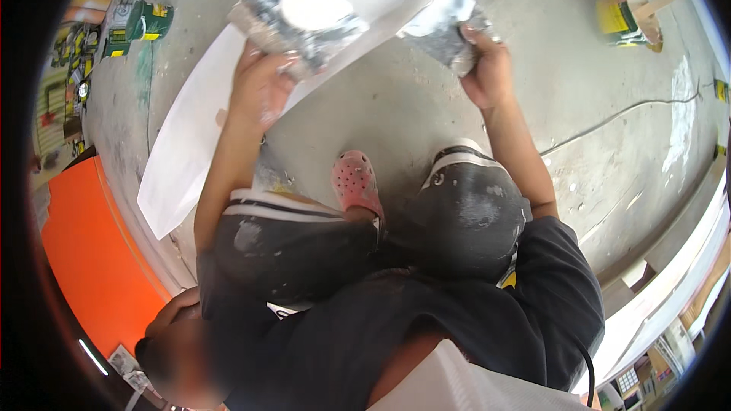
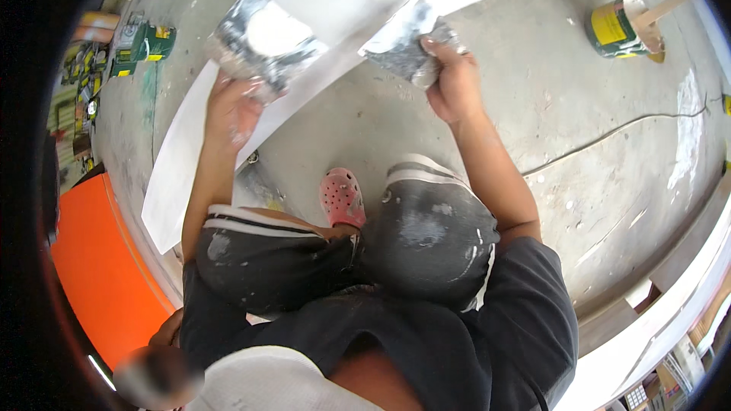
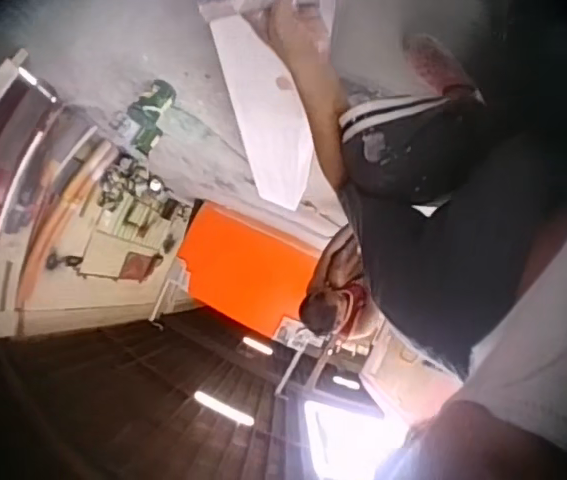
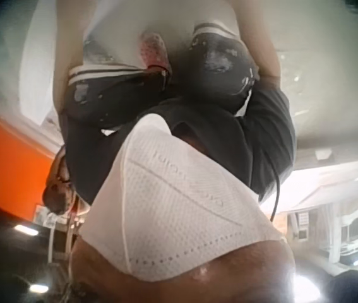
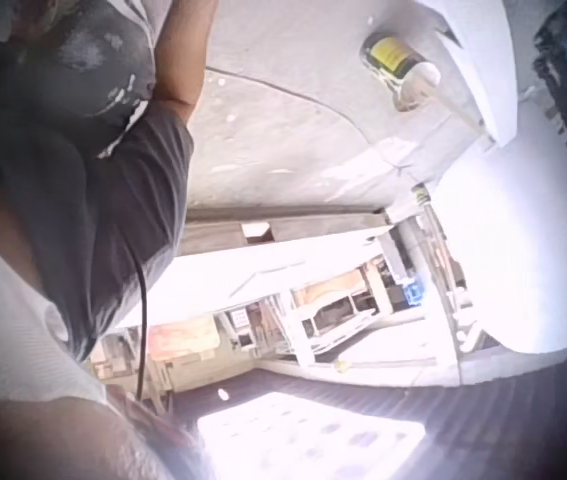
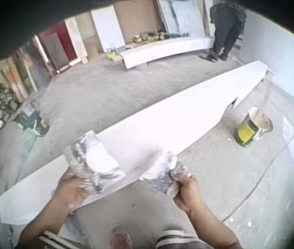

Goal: Applying putty or wood filler to a curved white structural component using metal spatulas.

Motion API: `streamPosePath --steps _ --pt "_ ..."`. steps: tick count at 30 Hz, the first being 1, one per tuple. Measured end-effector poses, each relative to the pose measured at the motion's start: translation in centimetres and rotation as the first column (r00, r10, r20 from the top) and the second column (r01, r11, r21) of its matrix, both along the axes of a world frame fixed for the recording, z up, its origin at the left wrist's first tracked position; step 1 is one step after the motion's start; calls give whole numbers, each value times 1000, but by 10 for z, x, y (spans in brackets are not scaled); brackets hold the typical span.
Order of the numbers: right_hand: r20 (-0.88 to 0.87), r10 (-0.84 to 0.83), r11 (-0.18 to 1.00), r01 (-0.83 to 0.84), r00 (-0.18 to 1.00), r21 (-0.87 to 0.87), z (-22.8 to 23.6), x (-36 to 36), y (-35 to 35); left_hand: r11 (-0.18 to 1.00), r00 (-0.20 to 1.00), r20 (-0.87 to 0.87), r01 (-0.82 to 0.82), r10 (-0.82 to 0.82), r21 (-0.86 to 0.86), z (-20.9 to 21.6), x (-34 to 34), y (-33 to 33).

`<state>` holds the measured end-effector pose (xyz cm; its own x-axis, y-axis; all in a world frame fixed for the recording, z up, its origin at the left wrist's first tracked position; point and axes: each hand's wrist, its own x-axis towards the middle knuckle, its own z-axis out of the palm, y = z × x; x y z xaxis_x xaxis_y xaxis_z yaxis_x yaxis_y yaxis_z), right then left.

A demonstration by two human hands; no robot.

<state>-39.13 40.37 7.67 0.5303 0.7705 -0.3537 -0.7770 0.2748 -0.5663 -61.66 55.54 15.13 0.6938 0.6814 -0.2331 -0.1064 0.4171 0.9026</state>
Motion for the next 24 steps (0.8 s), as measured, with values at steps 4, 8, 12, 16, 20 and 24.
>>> streamPosePath --steps 4,8,12,16,20,24 --pt "107 13 993 -25 994 112 57 14 -2 998 986 160 35 -44 54 19 43 -11" --pt "146 -43 991 24 988 130 85 13 2 986 972 224 28 -65 166 33 66 -22" --pt "202 -110 991 92 973 95 87 12 3 923 993 36 91 -112 373 36 74 -29" --pt "180 -97 991 78 979 112 85 3 6 880 984 88 95 -152 465 31 79 -38" --pt "115 -133 983 116 985 146 79 -1 10 789 984 2 140 -175 598 30 82 -43" --pt "24 -97 986 93 995 140 78 -2 12 752 975 -129 222 -182 621 30 83 -49"
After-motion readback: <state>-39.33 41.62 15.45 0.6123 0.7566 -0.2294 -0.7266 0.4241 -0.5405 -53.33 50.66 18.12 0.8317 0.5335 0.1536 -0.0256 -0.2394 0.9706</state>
